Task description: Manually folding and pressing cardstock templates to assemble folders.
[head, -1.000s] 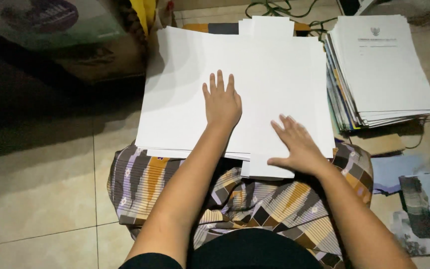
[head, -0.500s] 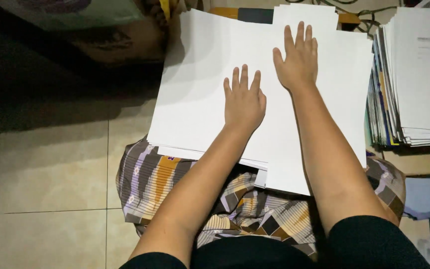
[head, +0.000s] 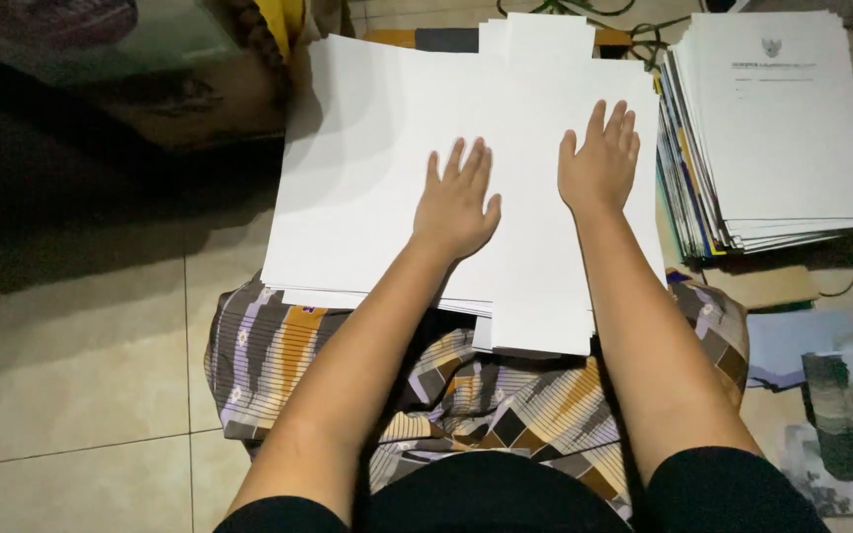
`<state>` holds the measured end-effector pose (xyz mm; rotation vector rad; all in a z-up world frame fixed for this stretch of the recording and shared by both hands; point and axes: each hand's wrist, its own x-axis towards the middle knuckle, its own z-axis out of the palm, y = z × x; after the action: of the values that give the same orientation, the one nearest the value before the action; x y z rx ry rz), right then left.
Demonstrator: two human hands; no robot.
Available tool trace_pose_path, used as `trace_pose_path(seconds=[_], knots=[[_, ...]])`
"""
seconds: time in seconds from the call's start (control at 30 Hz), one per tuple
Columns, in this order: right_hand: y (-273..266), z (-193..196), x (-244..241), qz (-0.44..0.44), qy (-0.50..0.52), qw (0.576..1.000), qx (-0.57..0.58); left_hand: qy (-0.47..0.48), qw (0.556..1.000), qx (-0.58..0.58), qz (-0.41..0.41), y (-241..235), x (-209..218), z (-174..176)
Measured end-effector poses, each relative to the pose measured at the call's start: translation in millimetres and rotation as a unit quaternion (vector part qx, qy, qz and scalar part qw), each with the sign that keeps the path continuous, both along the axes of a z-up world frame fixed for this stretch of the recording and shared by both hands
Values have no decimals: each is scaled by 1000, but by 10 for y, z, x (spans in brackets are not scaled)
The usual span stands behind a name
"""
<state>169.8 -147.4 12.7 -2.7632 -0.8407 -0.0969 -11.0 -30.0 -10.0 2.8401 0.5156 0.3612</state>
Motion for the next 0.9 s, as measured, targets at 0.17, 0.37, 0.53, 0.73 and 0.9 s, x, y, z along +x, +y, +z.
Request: trace_pose_path(seconds=[0.17, 0.37, 0.53, 0.73, 0.9], knots=[[32, 8, -22, -2, 14, 1000, -19, 67, 998, 8, -10, 164, 284, 50], [31, -6, 12, -5, 13, 999, -35, 104, 994, 31, 24, 748, 1043, 2], [24, -30, 51, 2, -3, 999, -42, 65, 997, 31, 40, 1014, 1220, -20], [18, -46, 57, 13, -10, 1000, -13, 65, 997, 48, 3, 526, 697, 130], [-21, 96, -71, 39, 11, 998, 51, 45, 992, -20, -120, -235, -165, 243]])
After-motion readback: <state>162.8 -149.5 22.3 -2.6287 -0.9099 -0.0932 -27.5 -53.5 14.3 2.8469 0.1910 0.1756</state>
